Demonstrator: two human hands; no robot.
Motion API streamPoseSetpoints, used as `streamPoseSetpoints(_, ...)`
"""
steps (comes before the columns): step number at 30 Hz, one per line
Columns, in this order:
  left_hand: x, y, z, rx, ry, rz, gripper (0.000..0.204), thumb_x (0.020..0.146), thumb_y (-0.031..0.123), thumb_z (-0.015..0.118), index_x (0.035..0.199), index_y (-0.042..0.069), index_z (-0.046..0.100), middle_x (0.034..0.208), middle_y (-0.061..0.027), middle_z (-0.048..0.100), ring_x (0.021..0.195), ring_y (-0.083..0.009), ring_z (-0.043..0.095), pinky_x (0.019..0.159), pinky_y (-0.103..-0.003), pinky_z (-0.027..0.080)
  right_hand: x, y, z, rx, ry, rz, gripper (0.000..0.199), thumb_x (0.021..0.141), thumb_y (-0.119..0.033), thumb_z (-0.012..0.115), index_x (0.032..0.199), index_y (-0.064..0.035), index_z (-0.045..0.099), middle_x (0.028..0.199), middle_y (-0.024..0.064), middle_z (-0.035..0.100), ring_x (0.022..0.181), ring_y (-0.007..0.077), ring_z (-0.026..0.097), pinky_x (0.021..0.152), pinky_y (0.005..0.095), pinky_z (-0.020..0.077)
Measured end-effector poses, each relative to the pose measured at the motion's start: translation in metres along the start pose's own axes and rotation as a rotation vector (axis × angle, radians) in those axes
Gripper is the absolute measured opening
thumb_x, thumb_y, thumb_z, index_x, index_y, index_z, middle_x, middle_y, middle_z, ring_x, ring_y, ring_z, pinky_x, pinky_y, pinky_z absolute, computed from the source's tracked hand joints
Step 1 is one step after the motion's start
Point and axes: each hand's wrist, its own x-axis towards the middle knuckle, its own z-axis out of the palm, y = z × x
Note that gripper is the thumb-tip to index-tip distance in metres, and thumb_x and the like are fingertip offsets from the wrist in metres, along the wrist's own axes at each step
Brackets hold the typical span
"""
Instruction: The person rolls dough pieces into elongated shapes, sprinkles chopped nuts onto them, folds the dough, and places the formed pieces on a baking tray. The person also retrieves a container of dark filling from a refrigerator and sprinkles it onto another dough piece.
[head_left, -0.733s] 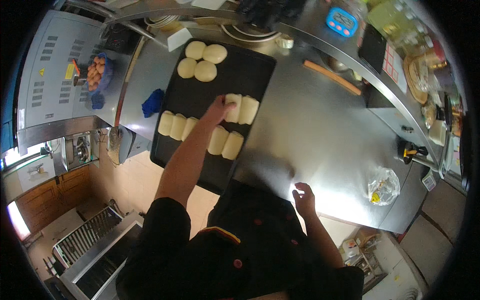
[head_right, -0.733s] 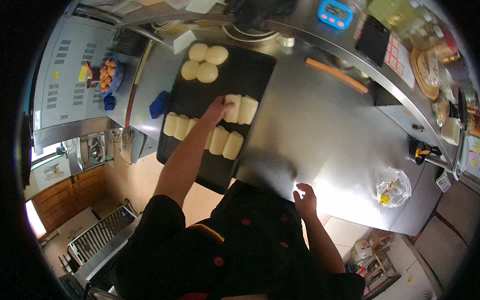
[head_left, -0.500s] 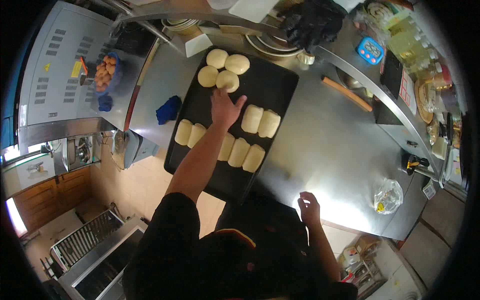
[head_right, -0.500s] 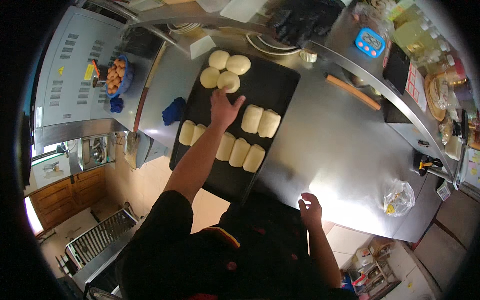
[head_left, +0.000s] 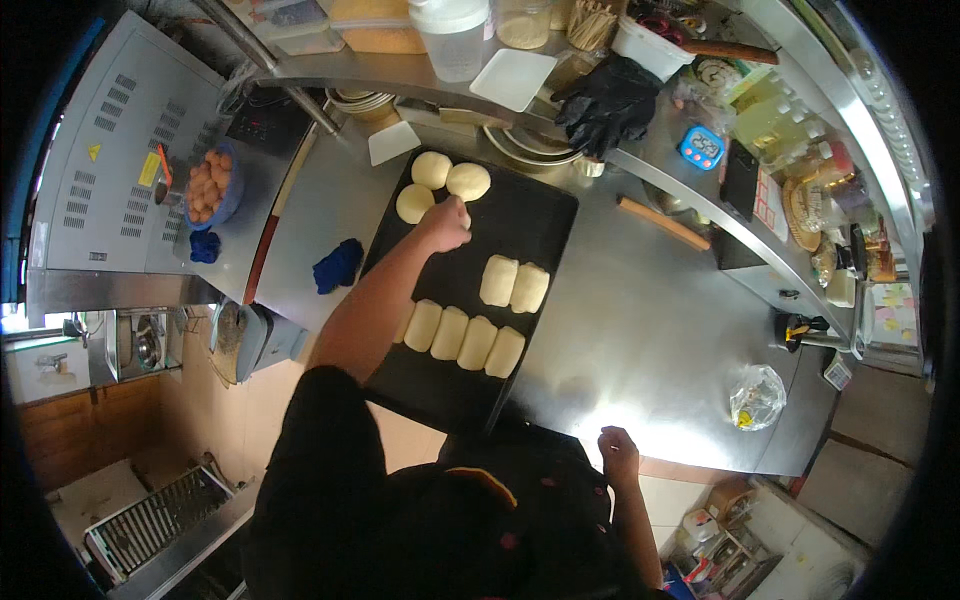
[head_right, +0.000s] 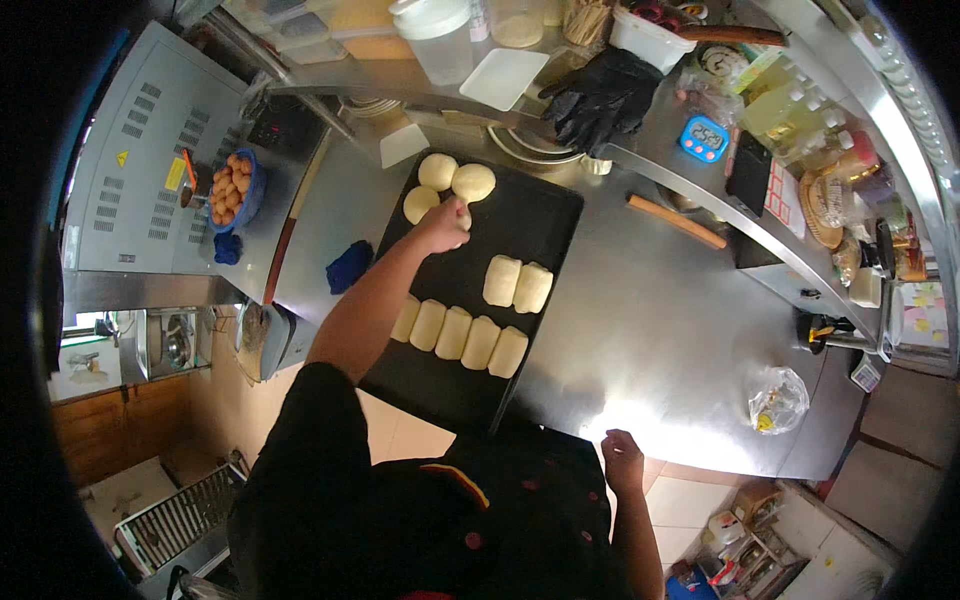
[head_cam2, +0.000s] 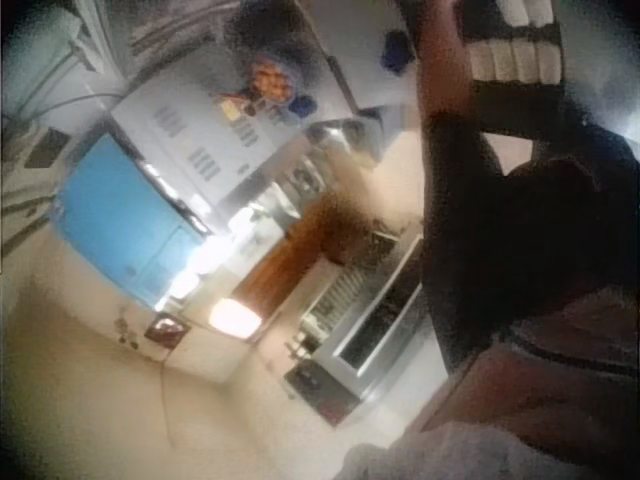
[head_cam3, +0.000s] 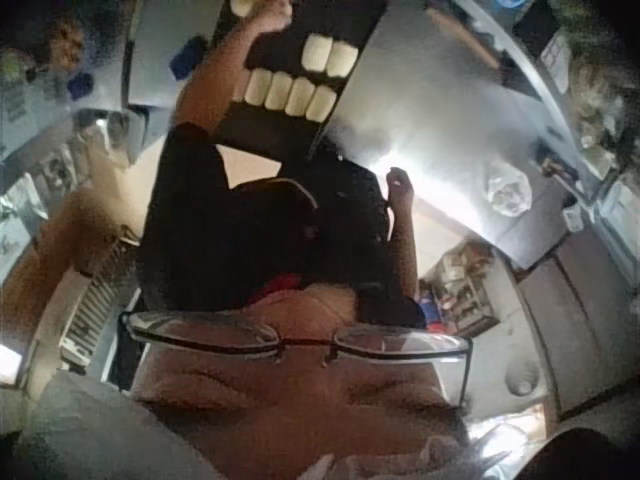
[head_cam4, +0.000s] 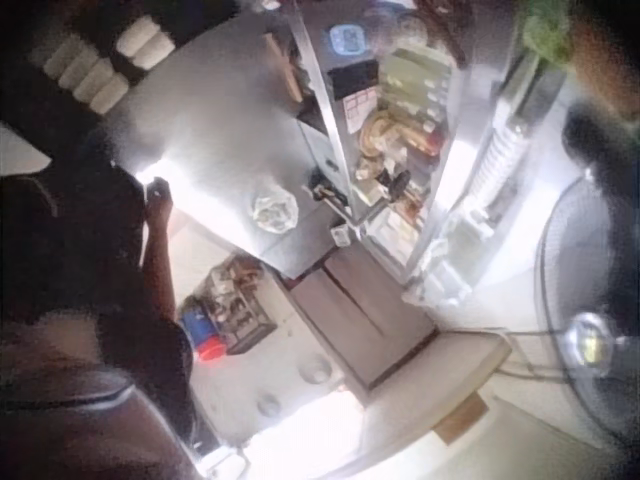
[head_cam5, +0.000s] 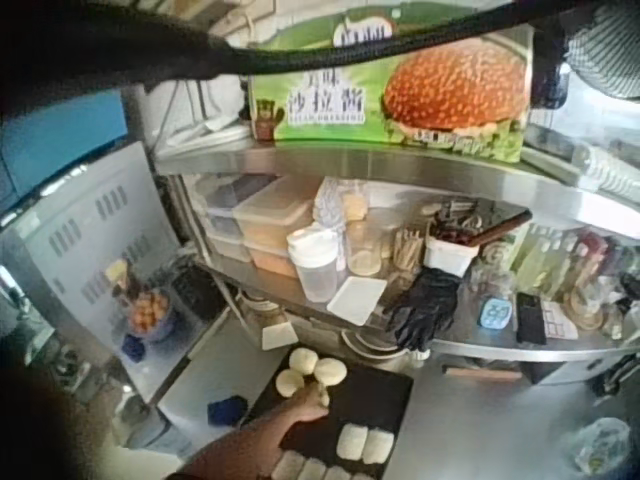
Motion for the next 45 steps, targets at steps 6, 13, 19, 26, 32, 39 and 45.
streamPoseSetpoints(6,-0.128,0.115,-0.032,0.117,-0.422,0.669,0.036,0.075,0.002,0.070,0.108,0.008,0.059,0.106,-0.0140,0.065,0.105,-0.0332,0.063,0.088,-0.044,0.050,0.025,-0.105,-0.005,-0.150,-0.141,-0.298,0.072,0.079,-0.019,0.087,0.141,-0.0076,0.052,0.144,0.0177,0.052,0.136,0.0356,0.049,0.112,0.0456,0.0424)
streamPoseSetpoints(13,-0.204,0.215,0.009,-0.306,-0.596,0.940,0.041,0.081,0.007,0.069,0.121,0.012,0.061,0.119,-0.0101,0.062,0.123,-0.0283,0.055,0.103,-0.042,0.046,0.050,-0.172,-0.012,0.519,-0.800,-0.150,0.064,0.080,-0.018,0.087,0.133,-0.0033,0.054,0.117,0.0097,0.064,0.110,0.0253,0.064,0.096,0.0386,0.0519)
streamPoseSetpoints(19,-0.220,0.176,0.145,-1.057,-0.527,0.234,0.042,0.101,0.026,0.064,0.133,0.000,0.057,0.134,-0.0131,0.061,0.126,-0.0184,0.055,0.107,-0.037,0.044,0.039,-0.134,-0.038,0.757,-0.707,-0.022,0.038,0.088,-0.010,0.078,0.118,-0.0027,0.057,0.087,0.0030,0.063,0.074,0.0145,0.064,0.064,0.0328,0.0528)
streamPoseSetpoints(26,-0.270,0.294,0.198,-1.191,-0.208,0.343,0.051,0.093,0.010,0.072,0.136,0.005,0.044,0.108,-0.0081,0.066,0.096,-0.0157,0.067,0.082,-0.032,0.055,0.033,-0.063,-0.082,0.825,-0.802,-0.161,0.048,0.086,-0.010,0.080,0.125,-0.0039,0.053,0.095,0.0016,0.063,0.086,0.0128,0.063,0.072,0.0295,0.0514)
streamPoseSetpoints(32,-0.288,0.326,0.205,-1.050,0.095,0.361,0.043,0.080,-0.001,0.078,0.114,0.008,0.053,0.100,-0.0025,0.061,0.084,-0.0122,0.062,0.076,-0.029,0.053,0.080,0.023,-0.156,0.744,-0.703,-0.299,0.101,0.085,-0.025,0.084,0.162,-0.0057,0.021,0.160,0.0204,0.035,0.144,0.0345,0.039,0.116,0.0486,0.0376)
streamPoseSetpoints(39,-0.303,0.303,0.246,-0.813,0.085,0.147,0.026,0.078,-0.003,0.073,0.089,0.009,0.052,0.087,-0.0070,0.061,0.076,-0.0140,0.059,0.071,-0.029,0.051,0.214,0.195,-0.224,-0.251,0.325,-0.107,0.071,0.093,-0.029,0.067,0.152,-0.0034,0.039,0.161,0.0209,0.034,0.149,0.0416,0.029,0.123,0.0471,0.0288)
streamPoseSetpoints(45,-0.321,0.298,0.258,-0.850,0.039,-0.063,0.028,0.080,-0.005,0.070,0.093,0.008,0.049,0.082,-0.0087,0.059,0.072,-0.0170,0.060,0.068,-0.031,0.052,0.246,0.202,-0.284,-0.293,0.458,0.046,0.068,0.093,-0.029,0.062,0.152,-0.0044,0.039,0.160,0.0208,0.036,0.149,0.0348,0.033,0.122,0.0417,0.0316)
